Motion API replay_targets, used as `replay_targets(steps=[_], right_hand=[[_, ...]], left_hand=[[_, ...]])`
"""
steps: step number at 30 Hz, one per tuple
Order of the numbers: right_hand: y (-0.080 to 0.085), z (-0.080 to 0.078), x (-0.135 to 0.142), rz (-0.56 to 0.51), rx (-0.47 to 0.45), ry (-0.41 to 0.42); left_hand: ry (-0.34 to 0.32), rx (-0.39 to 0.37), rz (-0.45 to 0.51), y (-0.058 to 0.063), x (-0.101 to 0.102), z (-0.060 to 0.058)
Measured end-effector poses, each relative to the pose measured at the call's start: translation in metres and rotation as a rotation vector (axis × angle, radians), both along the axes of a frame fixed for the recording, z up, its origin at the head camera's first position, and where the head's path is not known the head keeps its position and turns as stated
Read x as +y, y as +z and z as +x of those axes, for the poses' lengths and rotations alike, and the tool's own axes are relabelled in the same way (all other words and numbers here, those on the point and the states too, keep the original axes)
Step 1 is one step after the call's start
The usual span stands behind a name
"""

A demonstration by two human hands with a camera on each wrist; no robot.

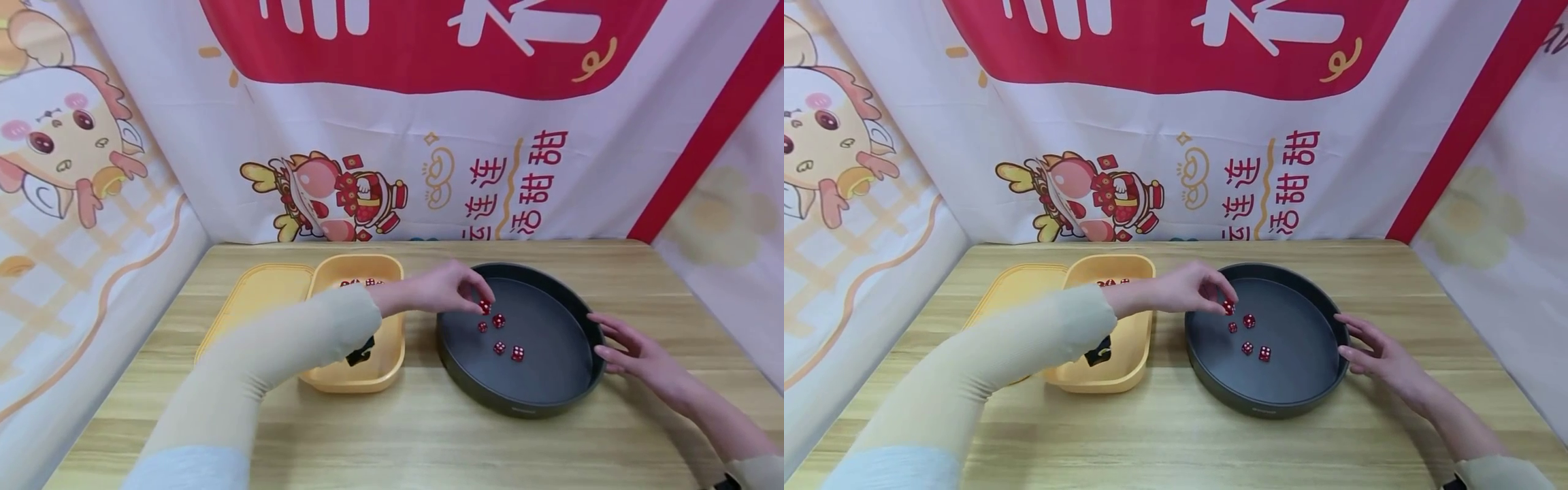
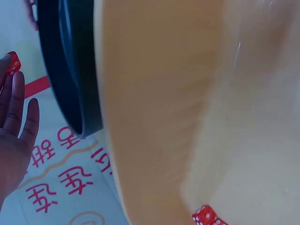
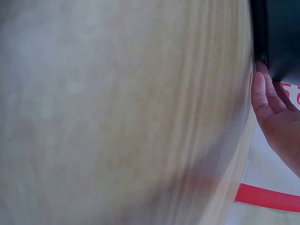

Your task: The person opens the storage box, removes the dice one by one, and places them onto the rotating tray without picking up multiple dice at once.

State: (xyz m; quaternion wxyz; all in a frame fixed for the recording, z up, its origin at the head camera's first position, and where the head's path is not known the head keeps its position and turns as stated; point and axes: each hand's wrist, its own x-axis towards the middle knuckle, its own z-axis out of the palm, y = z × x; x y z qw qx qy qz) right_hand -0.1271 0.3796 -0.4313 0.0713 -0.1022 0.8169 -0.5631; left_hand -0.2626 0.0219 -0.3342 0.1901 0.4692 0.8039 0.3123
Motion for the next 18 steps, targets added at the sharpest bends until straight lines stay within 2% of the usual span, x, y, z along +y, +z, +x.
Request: replay_targets(steps=[8, 18], right_hand=[[0.000, 0.000, 0.000, -0.003, 0.005, 0.000], [0.000, 0.000, 0.000, -0.001, -0.007, -0.002]], left_hand=[[-0.039, -0.014, -0.082, -0.022, 0.019, -0.001], [-0.062, 0.026, -0.107, -0.038, 0.031, -0.004]])
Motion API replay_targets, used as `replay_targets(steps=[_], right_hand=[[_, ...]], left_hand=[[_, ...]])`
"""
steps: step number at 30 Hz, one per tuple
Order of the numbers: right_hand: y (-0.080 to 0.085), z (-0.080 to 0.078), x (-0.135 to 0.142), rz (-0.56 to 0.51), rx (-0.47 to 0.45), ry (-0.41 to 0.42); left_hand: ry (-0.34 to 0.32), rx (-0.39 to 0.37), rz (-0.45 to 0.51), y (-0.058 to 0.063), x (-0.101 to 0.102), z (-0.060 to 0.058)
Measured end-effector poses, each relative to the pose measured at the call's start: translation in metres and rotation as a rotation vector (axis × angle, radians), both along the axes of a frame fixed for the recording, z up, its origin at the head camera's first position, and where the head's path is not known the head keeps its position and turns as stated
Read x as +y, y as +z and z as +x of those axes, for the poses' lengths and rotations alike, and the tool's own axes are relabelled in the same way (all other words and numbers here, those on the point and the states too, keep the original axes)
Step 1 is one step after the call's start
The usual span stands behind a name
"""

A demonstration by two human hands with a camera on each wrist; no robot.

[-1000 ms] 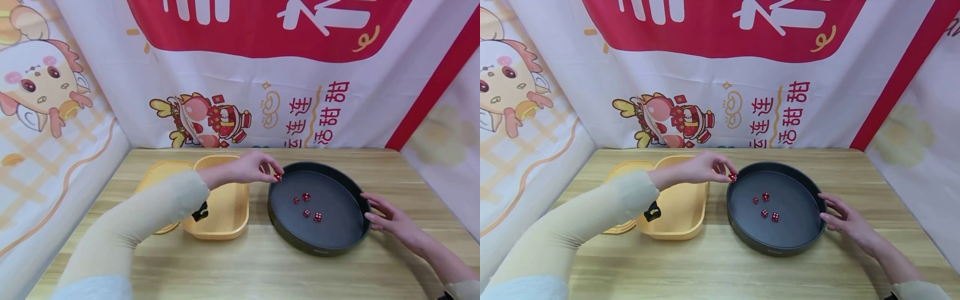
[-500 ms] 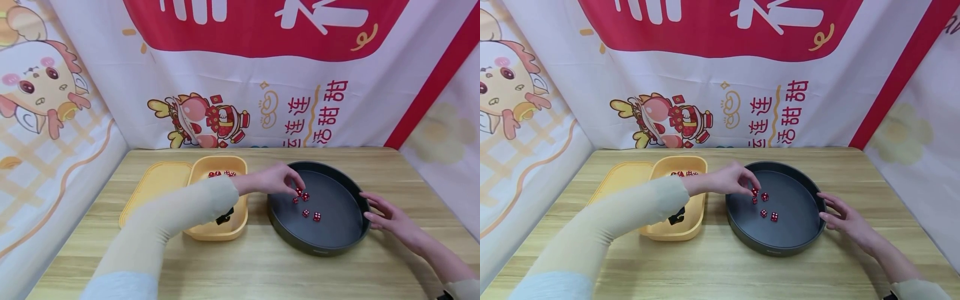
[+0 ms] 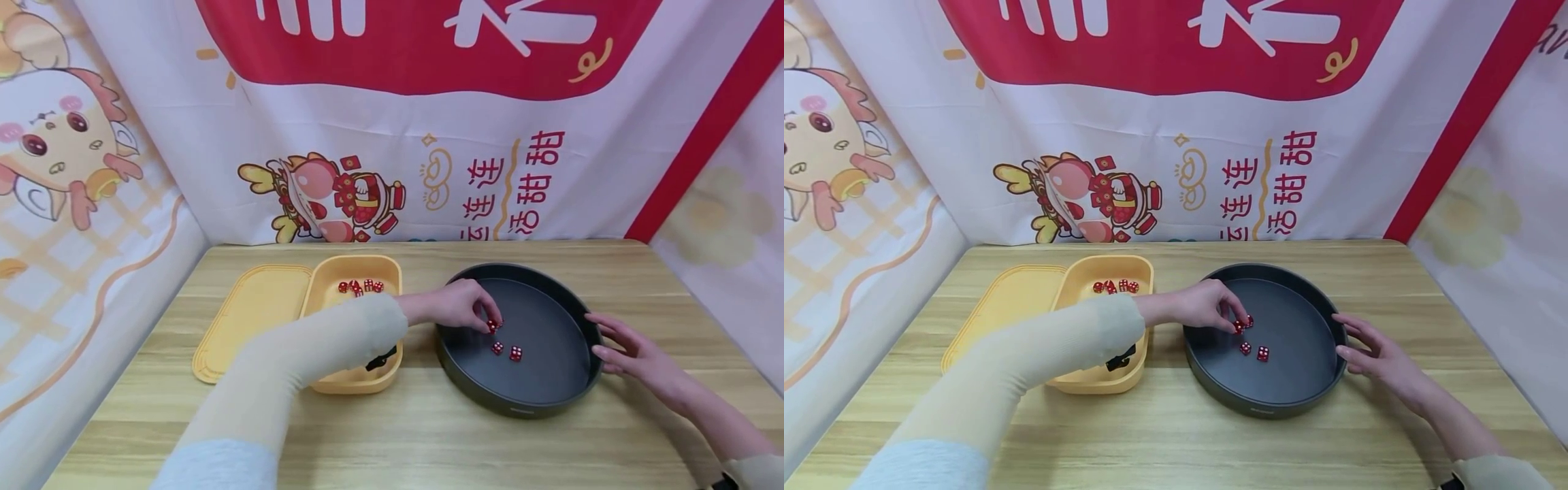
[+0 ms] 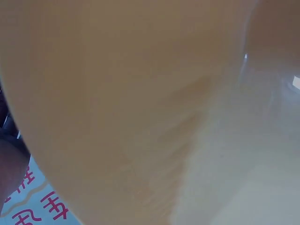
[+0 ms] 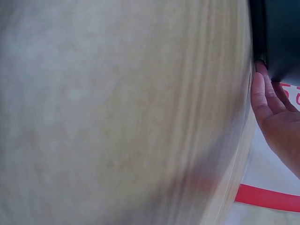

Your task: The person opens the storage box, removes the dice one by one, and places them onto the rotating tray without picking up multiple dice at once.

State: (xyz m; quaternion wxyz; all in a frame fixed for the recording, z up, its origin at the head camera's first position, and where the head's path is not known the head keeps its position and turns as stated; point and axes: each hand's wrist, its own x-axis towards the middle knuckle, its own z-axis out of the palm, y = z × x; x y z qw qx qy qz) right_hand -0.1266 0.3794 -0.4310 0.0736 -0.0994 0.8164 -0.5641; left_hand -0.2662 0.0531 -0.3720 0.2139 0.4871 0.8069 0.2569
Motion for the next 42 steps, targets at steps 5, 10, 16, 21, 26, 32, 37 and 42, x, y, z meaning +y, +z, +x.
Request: replay_targets(steps=[5, 10, 16, 21, 26, 32, 37, 42], right_hand=[[0.001, -0.002, -0.002, 0.004, 0.003, 0.002], [0.001, -0.003, -0.003, 0.003, 0.008, 0.007], [0.000, -0.003, -0.004, -0.002, 0.013, 0.007], [0.000, -0.002, -0.004, 0.002, 0.011, 0.003], [-0.002, 0.000, -0.002, 0.007, 0.007, -0.001], [-0.005, 0.001, 0.001, 0.009, 0.003, -0.002], [-0.006, 0.001, 0.001, 0.005, 0.017, 0.002], [-0.005, 0.000, 0.001, 0.012, 0.020, 0.003]], left_hand=[[0.021, 0.003, -0.009, 0.000, -0.003, -0.001], [0.044, -0.015, 0.004, 0.004, -0.006, 0.001], [0.054, -0.043, 0.064, 0.008, -0.014, 0.002], [0.104, -0.071, 0.097, 0.012, -0.026, 0.003], [0.158, -0.114, 0.141, 0.019, -0.046, 0.006], [0.239, -0.172, 0.209, 0.022, -0.075, 0.008], [0.278, -0.173, 0.258, 0.026, -0.098, 0.010], [0.309, -0.137, 0.286, 0.030, -0.118, 0.010]])
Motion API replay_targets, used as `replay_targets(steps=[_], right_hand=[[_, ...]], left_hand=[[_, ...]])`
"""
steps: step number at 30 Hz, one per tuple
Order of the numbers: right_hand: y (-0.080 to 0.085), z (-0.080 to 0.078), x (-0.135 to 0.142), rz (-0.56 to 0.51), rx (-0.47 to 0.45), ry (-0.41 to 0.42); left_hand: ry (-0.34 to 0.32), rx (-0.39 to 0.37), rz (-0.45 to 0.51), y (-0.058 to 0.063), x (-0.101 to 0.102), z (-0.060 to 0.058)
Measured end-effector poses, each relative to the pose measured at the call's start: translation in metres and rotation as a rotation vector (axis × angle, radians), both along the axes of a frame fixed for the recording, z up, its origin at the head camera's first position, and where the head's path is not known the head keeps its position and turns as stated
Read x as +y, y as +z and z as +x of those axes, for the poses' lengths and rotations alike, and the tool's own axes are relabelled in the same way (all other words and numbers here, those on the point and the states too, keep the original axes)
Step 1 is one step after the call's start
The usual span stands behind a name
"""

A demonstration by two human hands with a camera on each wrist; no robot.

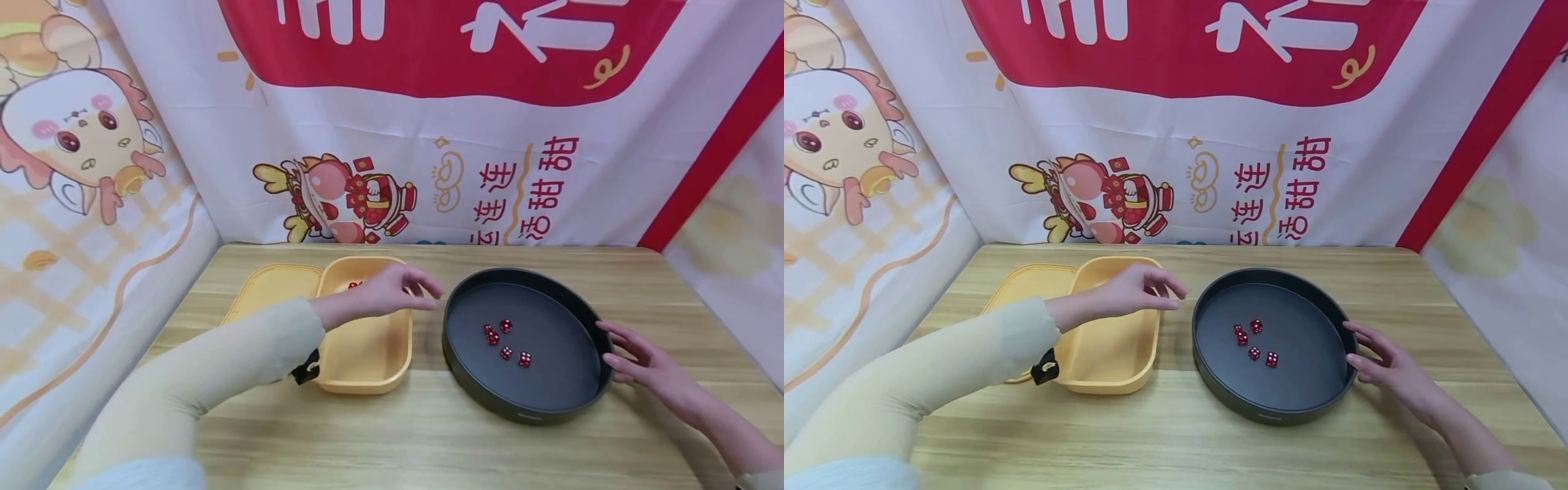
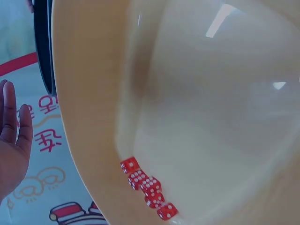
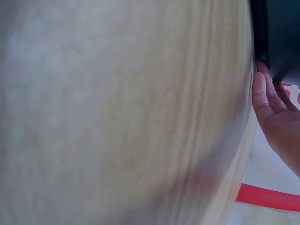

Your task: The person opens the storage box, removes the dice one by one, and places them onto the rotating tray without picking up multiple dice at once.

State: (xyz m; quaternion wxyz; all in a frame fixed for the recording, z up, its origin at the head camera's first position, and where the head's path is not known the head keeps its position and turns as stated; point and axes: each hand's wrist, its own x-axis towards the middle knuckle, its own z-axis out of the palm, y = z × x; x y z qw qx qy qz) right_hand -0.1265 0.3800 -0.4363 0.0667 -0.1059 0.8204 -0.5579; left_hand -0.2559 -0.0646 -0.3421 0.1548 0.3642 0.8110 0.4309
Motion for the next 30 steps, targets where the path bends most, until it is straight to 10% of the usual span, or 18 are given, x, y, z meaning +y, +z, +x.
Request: replay_targets(steps=[18, 30], right_hand=[[-0.002, 0.000, 0.003, 0.006, -0.001, 0.000], [-0.001, 0.000, 0.001, -0.006, 0.005, 0.000]], left_hand=[[0.163, -0.048, -0.026, -0.007, -0.050, -0.027], [0.116, 0.066, -0.213, -0.032, -0.067, -0.041]])
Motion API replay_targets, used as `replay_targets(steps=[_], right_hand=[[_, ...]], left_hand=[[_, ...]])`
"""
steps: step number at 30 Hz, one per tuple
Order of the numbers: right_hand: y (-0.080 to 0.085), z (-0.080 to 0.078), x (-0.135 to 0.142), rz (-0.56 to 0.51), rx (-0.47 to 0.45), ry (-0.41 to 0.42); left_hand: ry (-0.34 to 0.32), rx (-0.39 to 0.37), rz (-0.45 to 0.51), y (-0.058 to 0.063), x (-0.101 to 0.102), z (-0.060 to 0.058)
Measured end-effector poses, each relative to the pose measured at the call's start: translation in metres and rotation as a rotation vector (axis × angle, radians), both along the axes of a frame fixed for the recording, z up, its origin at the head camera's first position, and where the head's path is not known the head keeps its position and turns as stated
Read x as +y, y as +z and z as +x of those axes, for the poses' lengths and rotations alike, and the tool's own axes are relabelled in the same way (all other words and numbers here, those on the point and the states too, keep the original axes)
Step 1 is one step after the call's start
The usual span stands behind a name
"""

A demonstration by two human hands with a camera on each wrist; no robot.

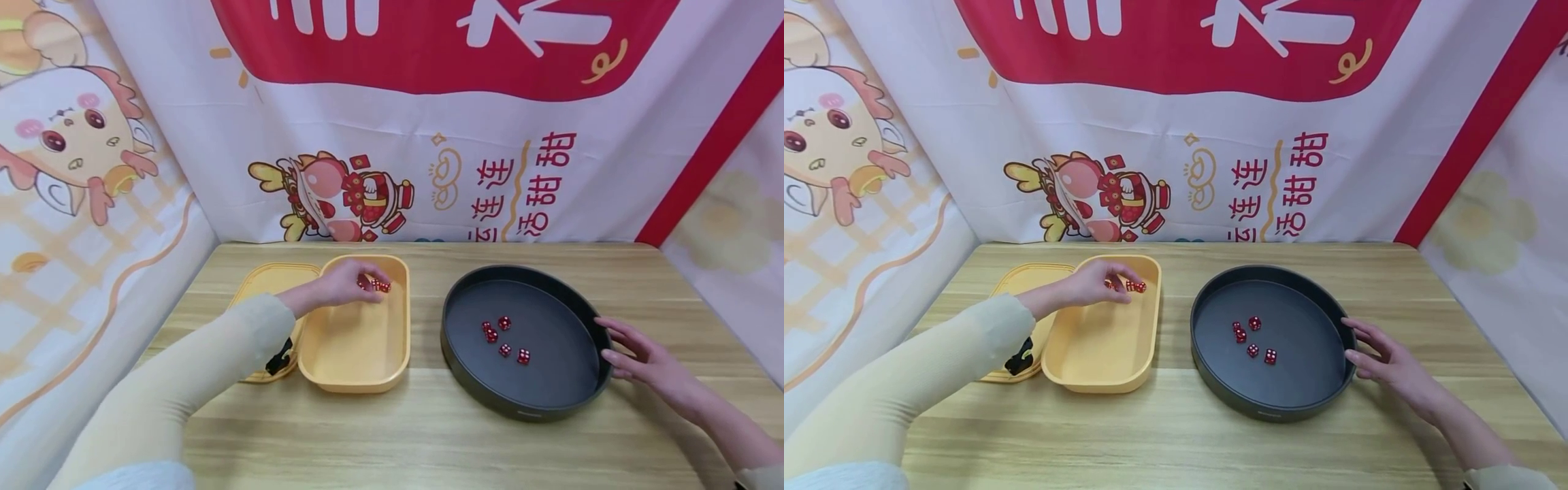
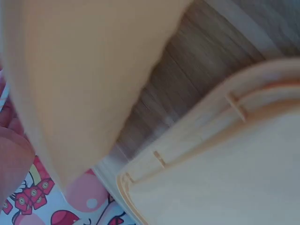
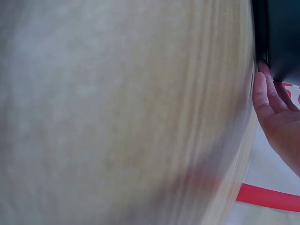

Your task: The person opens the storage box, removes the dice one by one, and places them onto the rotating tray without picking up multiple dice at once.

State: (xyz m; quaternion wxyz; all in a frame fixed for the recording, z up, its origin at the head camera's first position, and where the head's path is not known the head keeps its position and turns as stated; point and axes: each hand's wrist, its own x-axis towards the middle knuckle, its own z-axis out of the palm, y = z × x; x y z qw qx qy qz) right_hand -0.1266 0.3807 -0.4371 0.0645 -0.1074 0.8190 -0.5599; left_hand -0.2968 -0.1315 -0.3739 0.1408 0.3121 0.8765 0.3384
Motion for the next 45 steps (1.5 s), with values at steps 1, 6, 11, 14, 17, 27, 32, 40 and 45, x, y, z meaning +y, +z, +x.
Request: replay_targets(steps=[1, 6, 11, 14, 17, 27, 32, 40, 45], right_hand=[[0.000, 0.000, 0.000, 0.000, 0.001, 0.000], [0.000, 0.001, 0.001, 0.001, 0.005, 0.001], [-0.001, 0.002, 0.001, 0.009, 0.004, -0.001], [-0.001, 0.002, 0.001, 0.007, 0.000, -0.003], [-0.001, 0.003, 0.001, 0.004, -0.006, -0.004], [-0.001, 0.003, -0.001, -0.005, -0.010, -0.004], [0.000, 0.003, -0.002, -0.006, -0.001, -0.004], [0.002, 0.003, -0.003, -0.004, 0.002, -0.007], [0.003, 0.003, -0.003, 0.009, -0.001, -0.009]], left_hand=[[0.001, 0.008, -0.012, -0.002, -0.001, -0.001], [0.017, 0.062, -0.066, -0.007, -0.010, -0.008], [0.050, 0.071, -0.093, -0.010, -0.017, -0.014], [0.052, 0.054, -0.098, -0.009, -0.017, -0.014], [0.044, 0.052, -0.115, -0.010, -0.015, -0.015], [-0.023, 0.040, -0.171, -0.021, -0.010, -0.015], [-0.038, 0.022, -0.175, -0.028, -0.007, -0.015], [0.002, 0.032, -0.187, -0.030, -0.005, -0.013], [0.010, 0.036, -0.161, -0.027, -0.004, -0.013]])
